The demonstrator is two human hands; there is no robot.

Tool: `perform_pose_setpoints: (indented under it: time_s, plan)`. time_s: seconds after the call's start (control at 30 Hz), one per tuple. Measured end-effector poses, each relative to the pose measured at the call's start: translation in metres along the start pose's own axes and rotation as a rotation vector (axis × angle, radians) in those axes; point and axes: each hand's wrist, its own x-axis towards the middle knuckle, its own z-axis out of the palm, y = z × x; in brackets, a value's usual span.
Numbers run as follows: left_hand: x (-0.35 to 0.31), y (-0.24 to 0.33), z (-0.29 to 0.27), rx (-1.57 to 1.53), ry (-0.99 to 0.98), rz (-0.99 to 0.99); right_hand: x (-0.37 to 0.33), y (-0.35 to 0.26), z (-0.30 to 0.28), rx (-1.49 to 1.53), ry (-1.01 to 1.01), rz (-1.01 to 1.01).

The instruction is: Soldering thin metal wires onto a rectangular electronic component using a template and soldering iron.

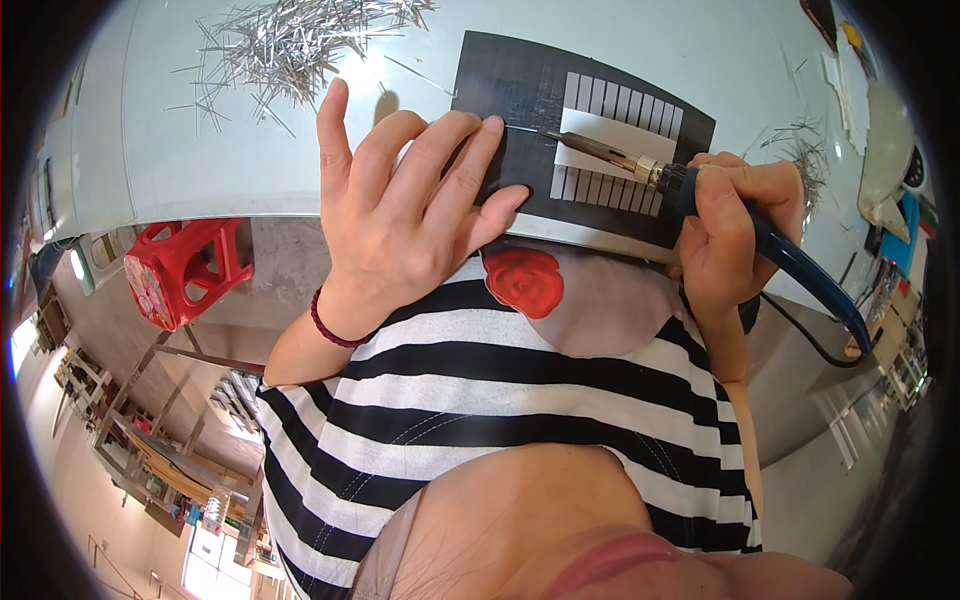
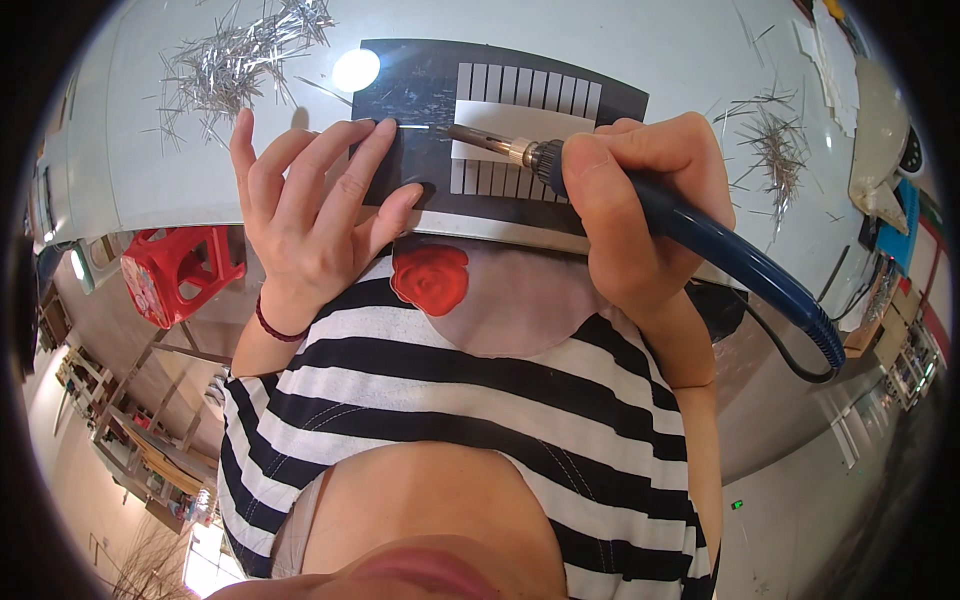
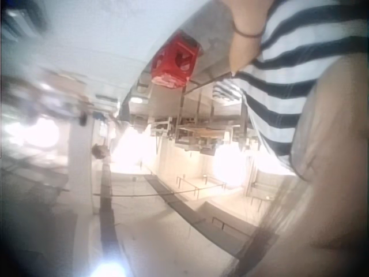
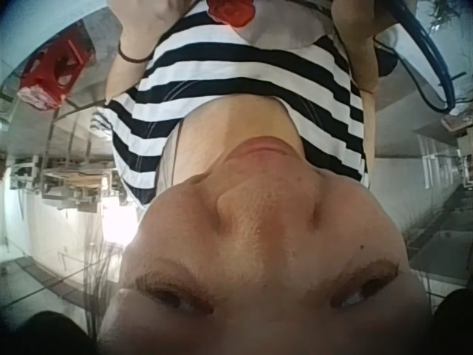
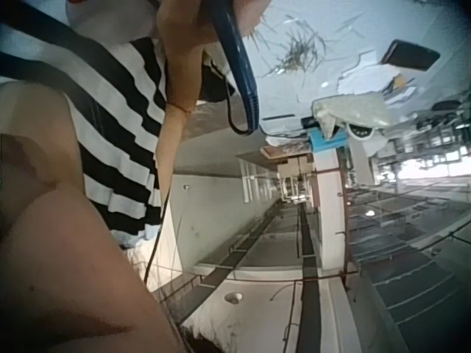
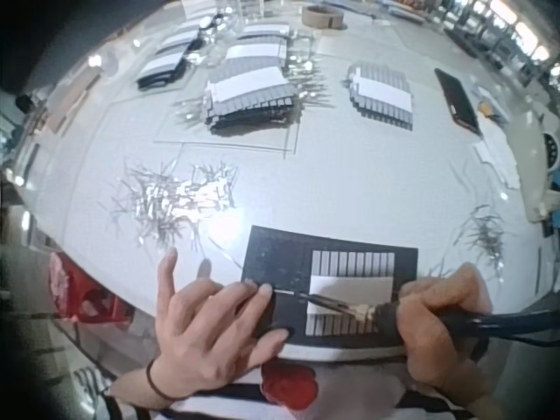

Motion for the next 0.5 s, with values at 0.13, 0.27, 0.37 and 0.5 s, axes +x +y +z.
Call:
perform_pose_setpoints:
  time_s: [0.13, 0.27, 0.37, 0.5]
  plan:
    - [0.0005, -0.0009, -0.0003, 0.002, -0.005, -0.003, 0.0019, 0.002, -0.0009, -0.005, -0.027, -0.02]
    - [0.0011, -0.0024, -0.0001, 0.0, -0.006, -0.002, 0.0025, 0.001, 0.0001, 0.002, -0.025, 0.0]
    - [0.0009, -0.0037, 0.0005, -0.004, 0.005, 0.005, 0.003, -0.001, 0.0013, -0.011, -0.015, 0.022]
    - [0.0015, -0.0045, 0.0013, -0.013, 0.012, 0.012, 0.0031, -0.0021, 0.0012, -0.046, -0.001, 0.005]
